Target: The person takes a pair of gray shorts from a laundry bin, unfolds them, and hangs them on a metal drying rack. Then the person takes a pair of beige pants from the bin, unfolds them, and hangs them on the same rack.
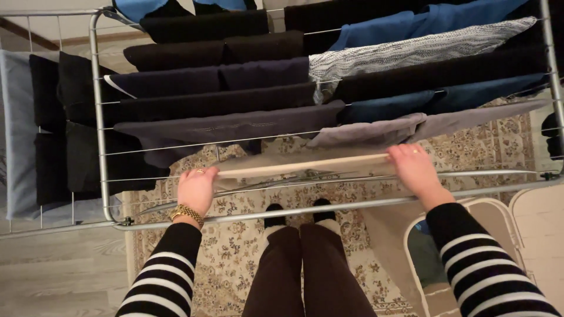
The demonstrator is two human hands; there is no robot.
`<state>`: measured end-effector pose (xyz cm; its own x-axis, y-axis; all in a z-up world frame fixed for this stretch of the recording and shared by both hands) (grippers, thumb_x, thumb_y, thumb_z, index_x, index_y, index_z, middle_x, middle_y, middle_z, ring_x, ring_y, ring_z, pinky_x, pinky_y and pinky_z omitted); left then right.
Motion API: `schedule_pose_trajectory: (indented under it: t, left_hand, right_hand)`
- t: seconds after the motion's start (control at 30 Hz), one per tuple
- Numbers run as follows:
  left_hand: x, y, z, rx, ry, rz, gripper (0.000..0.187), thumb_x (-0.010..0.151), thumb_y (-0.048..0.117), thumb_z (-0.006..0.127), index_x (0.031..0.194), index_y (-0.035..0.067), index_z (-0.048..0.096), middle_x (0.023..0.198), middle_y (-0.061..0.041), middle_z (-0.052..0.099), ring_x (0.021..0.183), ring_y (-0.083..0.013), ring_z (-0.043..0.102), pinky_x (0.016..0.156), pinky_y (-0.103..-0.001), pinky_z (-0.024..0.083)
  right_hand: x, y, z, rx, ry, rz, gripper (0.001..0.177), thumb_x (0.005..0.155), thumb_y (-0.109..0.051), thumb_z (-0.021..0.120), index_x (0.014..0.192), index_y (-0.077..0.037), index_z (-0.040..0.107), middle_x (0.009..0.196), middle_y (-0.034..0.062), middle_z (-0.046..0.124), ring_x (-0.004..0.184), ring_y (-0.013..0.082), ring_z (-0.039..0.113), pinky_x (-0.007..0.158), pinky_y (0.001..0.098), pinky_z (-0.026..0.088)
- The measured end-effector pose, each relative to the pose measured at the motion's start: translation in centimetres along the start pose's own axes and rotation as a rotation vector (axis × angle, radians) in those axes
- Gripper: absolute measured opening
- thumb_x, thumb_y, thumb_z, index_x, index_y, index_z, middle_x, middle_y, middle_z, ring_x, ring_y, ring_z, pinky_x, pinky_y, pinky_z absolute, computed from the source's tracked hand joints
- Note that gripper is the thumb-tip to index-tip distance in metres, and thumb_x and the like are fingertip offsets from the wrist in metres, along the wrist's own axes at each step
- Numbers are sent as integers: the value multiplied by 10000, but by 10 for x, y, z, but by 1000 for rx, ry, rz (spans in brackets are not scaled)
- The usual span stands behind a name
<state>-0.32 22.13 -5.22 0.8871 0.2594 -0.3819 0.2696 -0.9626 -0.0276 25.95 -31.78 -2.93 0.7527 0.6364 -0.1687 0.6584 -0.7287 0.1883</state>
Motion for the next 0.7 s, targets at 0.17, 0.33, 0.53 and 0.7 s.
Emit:
schedule_pose_trajectory:
  t: [0.17, 0.33, 0.53, 0.7]
  left_hand:
    - [-7, -9, -4, -14, -17, -50, 346, 1070, 183, 385, 1289, 362, 584, 1261, 80, 686, 1294, -143, 604, 1223, -420, 313]
    - [-7, -12, -5, -48, -23, -62, 403, 1038, 119, 419, 1344, 332, 573, 1345, 51, 656, 1336, -167, 580, 1244, -418, 289]
    - [-15, -11, -13, -65, 2, -83, 451, 1001, 80, 438, 1377, 303, 552, 1423, 54, 603, 1407, -144, 507, 1263, -417, 253]
    - [-24, -2, -21, -65, 107, -100, 424, 972, 174, 532, 1386, 267, 544, 1477, 55, 550, 1430, -146, 472, 1260, -466, 257]
  right_hand:
    - [-6, 29, 17, -44, 61, 11, 208, 1046, -416, 485, 1119, -279, 623, 1027, -64, 674, 1186, 119, 669, 1120, 306, 462]
    - [-8, 31, 23, -40, 77, 31, 200, 1062, -384, 477, 1110, -277, 638, 1035, -64, 691, 1198, 104, 666, 1153, 304, 449]
    - [-10, 32, 15, 1, 30, 56, 248, 1092, -331, 407, 1184, -302, 636, 1108, -81, 703, 1244, 93, 641, 1195, 311, 416]
    - [-9, 36, 26, -27, -24, 85, 258, 1090, -327, 406, 1233, -358, 618, 1159, -121, 691, 1279, 82, 607, 1209, 319, 387]
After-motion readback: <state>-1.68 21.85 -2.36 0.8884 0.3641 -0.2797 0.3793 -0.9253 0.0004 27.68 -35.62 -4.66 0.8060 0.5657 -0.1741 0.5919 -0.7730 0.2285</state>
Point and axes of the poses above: each hand's wrist, its own x-axis towards the middle knuckle, its own z-axis out of the palm, y = z × x, the point moved 2 cm from there along x, towards the middle knuckle
